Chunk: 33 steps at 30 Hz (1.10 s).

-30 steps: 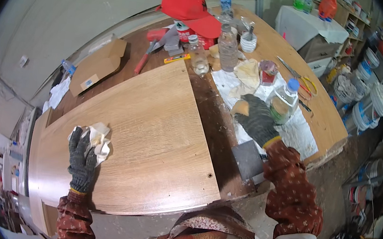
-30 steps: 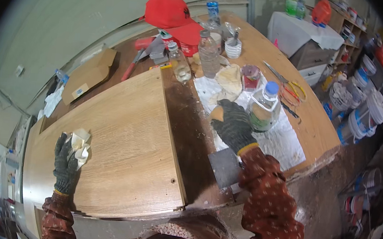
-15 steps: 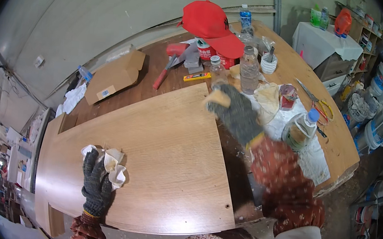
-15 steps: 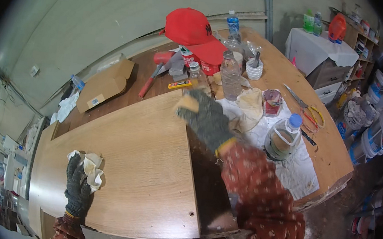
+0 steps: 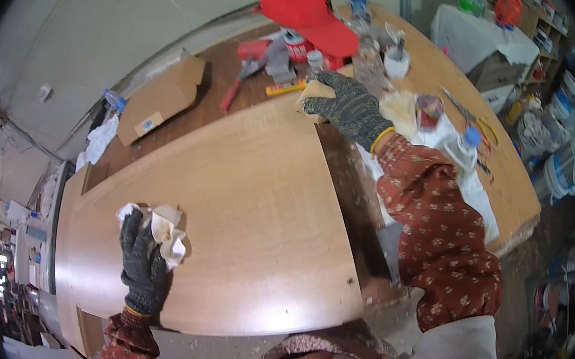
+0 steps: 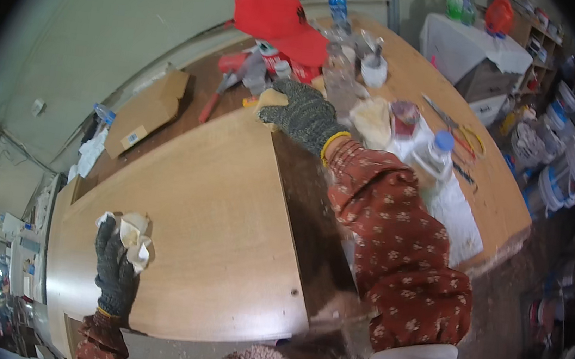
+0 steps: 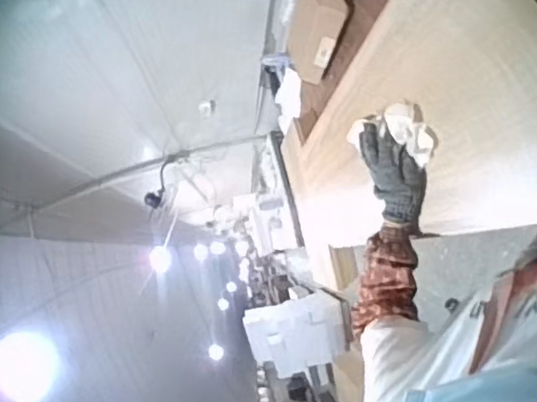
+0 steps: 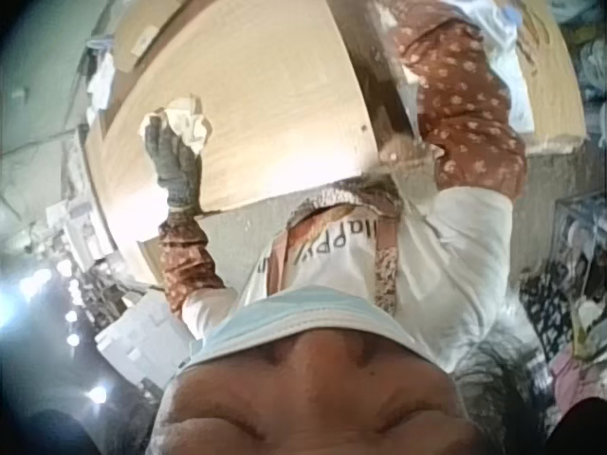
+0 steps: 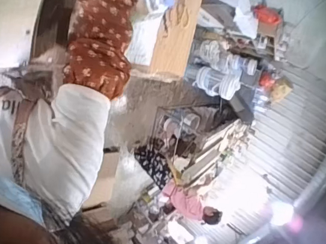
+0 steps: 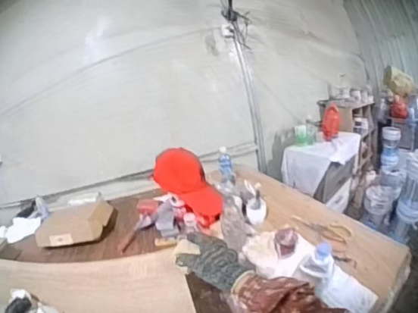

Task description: The person rubs a small block and a white cloth over the surfaces and edges of several wooden panels one at a time. The person then pours a liquid from a bottle onto the cloth and continues to wipe the panels.

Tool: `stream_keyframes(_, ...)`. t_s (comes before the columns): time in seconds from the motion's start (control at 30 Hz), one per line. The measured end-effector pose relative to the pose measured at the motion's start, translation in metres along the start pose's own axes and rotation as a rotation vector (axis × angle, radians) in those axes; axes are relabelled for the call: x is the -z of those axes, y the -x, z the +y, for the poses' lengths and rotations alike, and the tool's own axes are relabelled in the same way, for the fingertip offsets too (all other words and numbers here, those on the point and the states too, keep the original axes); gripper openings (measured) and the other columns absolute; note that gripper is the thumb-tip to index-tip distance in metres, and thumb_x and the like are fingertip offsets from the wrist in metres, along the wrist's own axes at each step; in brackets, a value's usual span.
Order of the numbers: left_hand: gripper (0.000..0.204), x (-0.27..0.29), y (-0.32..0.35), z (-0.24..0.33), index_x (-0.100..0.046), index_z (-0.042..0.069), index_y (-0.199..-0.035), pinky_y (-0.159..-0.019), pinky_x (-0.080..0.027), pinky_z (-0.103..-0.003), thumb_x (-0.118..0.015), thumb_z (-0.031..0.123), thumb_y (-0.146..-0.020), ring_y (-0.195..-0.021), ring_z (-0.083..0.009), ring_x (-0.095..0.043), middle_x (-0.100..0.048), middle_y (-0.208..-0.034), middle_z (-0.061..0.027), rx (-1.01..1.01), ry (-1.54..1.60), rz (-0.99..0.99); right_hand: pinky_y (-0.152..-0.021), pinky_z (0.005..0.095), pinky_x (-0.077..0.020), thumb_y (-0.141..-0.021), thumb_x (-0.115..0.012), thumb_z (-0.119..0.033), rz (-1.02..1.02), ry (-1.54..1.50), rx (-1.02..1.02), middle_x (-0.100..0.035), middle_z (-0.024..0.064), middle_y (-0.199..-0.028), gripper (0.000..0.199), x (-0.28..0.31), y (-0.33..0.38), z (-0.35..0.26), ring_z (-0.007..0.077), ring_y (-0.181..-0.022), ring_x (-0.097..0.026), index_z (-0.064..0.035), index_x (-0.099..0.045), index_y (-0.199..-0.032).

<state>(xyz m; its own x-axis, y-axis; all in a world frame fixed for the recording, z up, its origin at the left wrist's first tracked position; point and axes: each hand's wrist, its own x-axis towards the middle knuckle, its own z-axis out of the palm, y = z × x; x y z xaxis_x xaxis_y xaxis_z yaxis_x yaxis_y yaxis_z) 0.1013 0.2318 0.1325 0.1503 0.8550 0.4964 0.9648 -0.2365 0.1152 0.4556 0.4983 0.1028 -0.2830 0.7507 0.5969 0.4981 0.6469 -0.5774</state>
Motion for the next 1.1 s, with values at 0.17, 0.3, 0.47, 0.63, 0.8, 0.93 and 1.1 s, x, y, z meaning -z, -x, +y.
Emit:
stream_keyframes(0.17, 0.048, 0.001, 0.002, -0.014, -0.041, 0.002, -0.132, -0.11, -0.021, -0.043, -0.052, 0.023, -0.09, -0.134, -0.0341, -0.026, -0.03, -0.142, -0.0181, -0.027, 0.029, -0.057, -0.085, 0.0408, -0.0457, -0.073, -0.07, -0.029, -0.116, -0.15, -0.029, -0.057, 0.0122, -0.114, 0.034, 0.04, 0.114, -0.051, 0.0303, -0.1, -0.057, -0.0169, -0.063, -0.105)
stream_keyframes(0.3, 0.048, 0.002, 0.008, -0.02, -0.042, 0.002, -0.132, -0.109, -0.021, -0.044, -0.051, 0.024, -0.09, -0.133, -0.0345, -0.028, -0.032, -0.141, -0.0187, -0.08, 0.118, -0.067, -0.079, 0.0373, -0.0491, -0.074, -0.073, -0.025, -0.031, 0.352, 0.228, -0.063, 0.0131, -0.099, 0.037, 0.085, 0.212, -0.131, 0.0299, -0.092, -0.062, -0.0076, -0.061, -0.105)
stream_keyframes(0.47, 0.044, 0.004, 0.003, -0.011, -0.046, -0.001, -0.127, -0.108, -0.023, -0.045, -0.052, 0.022, -0.089, -0.129, -0.0369, -0.033, -0.039, -0.136, -0.0205, -0.359, 0.159, -0.023, -0.076, 0.0369, -0.0505, -0.075, -0.073, -0.023, 0.135, 0.109, -0.338, -0.064, 0.0125, -0.094, 0.039, 0.096, 0.269, -0.214, 0.0295, -0.085, -0.063, -0.0025, -0.058, -0.105)
stream_keyframes(0.63, 0.041, 0.015, 0.011, -0.007, -0.052, 0.002, -0.123, -0.106, -0.026, -0.049, -0.053, 0.016, -0.085, -0.125, -0.0391, -0.037, -0.041, -0.133, -0.0218, -0.475, 0.238, 0.046, -0.084, 0.0385, -0.0476, -0.079, -0.07, -0.026, 0.57, 0.388, -0.299, -0.063, 0.0154, -0.1, 0.042, 0.052, 0.256, -0.223, 0.0284, -0.096, -0.06, 0.002, -0.056, -0.108)
stream_keyframes(0.8, 0.04, 0.038, 0.052, -0.032, -0.053, 0.006, -0.125, -0.108, -0.024, -0.048, -0.052, 0.015, -0.085, -0.128, -0.0382, -0.035, -0.041, -0.135, -0.0217, -0.538, 0.264, -0.035, -0.086, 0.0408, -0.0463, -0.082, -0.065, -0.025, 0.324, 0.413, 0.047, -0.059, 0.018, -0.11, 0.043, -0.044, 0.259, -0.265, 0.03, -0.097, -0.059, 0.0009, -0.055, -0.115)
stream_keyframes(0.93, 0.04, 0.068, 0.083, -0.069, -0.053, 0.005, -0.124, -0.108, -0.024, -0.048, -0.048, 0.02, -0.088, -0.129, -0.0387, -0.034, -0.04, -0.135, -0.0216, -0.53, 0.218, -0.057, -0.077, 0.0361, -0.0515, -0.087, -0.053, -0.019, 0.058, 0.322, 0.146, -0.061, 0.0156, -0.101, 0.034, -0.125, 0.233, -0.344, 0.0252, -0.089, -0.062, -0.0031, -0.051, -0.117)
stream_keyframes(1.1, 0.041, 0.088, 0.131, -0.115, -0.053, 0.003, -0.123, -0.108, -0.023, -0.047, -0.043, 0.025, -0.091, -0.129, -0.0378, -0.033, -0.04, -0.136, -0.0207, -0.255, 0.144, 0.048, -0.078, 0.0346, -0.0484, -0.088, -0.047, -0.023, -0.031, 0.406, 0.325, -0.055, 0.017, -0.114, 0.043, -0.152, 0.212, -0.39, 0.0255, -0.097, -0.058, -0.0026, -0.045, -0.125)
